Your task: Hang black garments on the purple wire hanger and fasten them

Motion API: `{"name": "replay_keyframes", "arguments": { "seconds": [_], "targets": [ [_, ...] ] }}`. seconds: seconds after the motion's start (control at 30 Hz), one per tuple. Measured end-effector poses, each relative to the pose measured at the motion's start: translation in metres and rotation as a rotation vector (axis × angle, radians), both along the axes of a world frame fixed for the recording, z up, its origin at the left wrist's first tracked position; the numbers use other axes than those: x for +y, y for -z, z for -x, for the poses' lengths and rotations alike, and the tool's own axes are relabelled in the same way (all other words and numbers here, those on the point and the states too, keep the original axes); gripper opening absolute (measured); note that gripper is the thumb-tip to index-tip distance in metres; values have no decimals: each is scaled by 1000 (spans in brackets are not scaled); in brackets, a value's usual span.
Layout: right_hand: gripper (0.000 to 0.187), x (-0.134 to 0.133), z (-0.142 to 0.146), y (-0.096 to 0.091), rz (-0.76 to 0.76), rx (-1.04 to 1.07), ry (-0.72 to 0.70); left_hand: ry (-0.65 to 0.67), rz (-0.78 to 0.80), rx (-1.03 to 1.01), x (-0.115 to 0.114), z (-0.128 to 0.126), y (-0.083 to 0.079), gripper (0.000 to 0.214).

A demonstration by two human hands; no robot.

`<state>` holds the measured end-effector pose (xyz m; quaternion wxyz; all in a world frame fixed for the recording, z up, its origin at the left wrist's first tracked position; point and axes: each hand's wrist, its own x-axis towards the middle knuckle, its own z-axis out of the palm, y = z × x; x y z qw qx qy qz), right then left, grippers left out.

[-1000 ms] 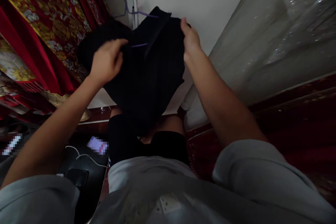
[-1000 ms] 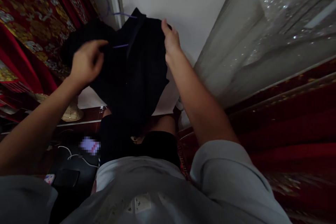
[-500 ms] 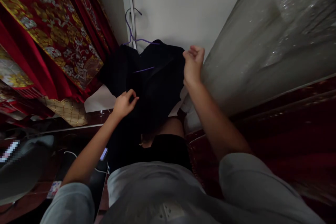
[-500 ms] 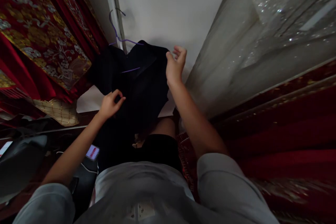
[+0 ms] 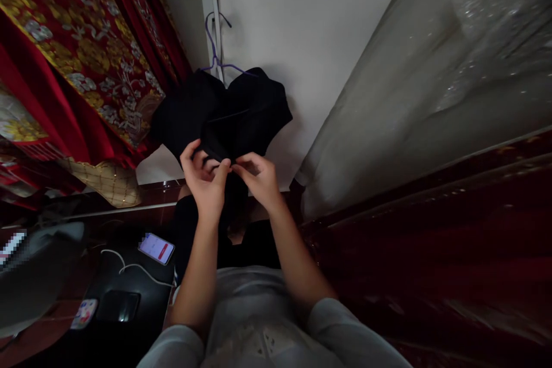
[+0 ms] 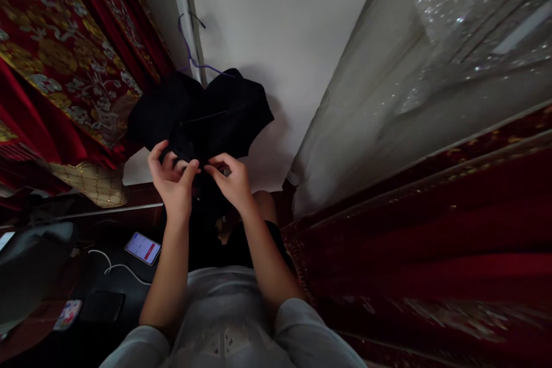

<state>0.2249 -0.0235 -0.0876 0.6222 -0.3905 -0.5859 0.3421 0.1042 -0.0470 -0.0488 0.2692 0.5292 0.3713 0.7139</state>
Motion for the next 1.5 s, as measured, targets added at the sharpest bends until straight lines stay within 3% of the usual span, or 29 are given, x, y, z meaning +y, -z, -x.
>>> {"name": "replay_keyframes", "arguments": {
  "seconds": [0.07, 0.13, 0.27, 0.47, 0.6, 0.7, 0.77, 0.83, 0.93, 1.1, 1.23, 1.37, 1.5],
  "targets": [
    [20, -8, -6, -4, -3, -16, 2, -25, 5, -76, -6, 7, 9, 55],
    [17, -17, -11, -2, 22, -5, -7, 31, 85, -67, -10, 14, 19, 41],
    [18, -27, -13, 2, 22, -49, -39, 199, 307, 171, -18, 16, 29, 23],
    [21, -24, -13, -3, -120, -157, -1, 126, 240, 213, -22, 0, 29, 5],
    [29, 27, -9, -33, -232, -289, 29, 41, 232, 221, -22, -5, 36, 7],
    [30, 93, -5, -79, -301, -329, 101, 13, 177, 310, -24, -17, 41, 6],
    [27, 130, -7, -112, -326, -325, 149, 83, 133, 455, -25, -26, 40, 8],
    [23, 149, -14, -136, -346, -334, 201, 199, 84, 621, -22, -29, 32, 10],
    [20, 146, -30, -148, -350, -331, 233, 273, -36, 734, -1, -19, 5, 17],
    [18, 114, -40, -137, -308, -298, 153, -11, -207, 584, 80, 13, -63, 29],
    [20, 116, -35, -125, -368, -423, 139, -23, -276, 760, 130, 23, -104, 17],
    [25, 130, -33, -111, -537, -634, 155, 15, -302, 946, 142, 24, -119, 13],
    [31, 136, -39, -106, -637, -749, 259, 102, -296, 1098, 143, 32, -125, 14]
  ]
}}
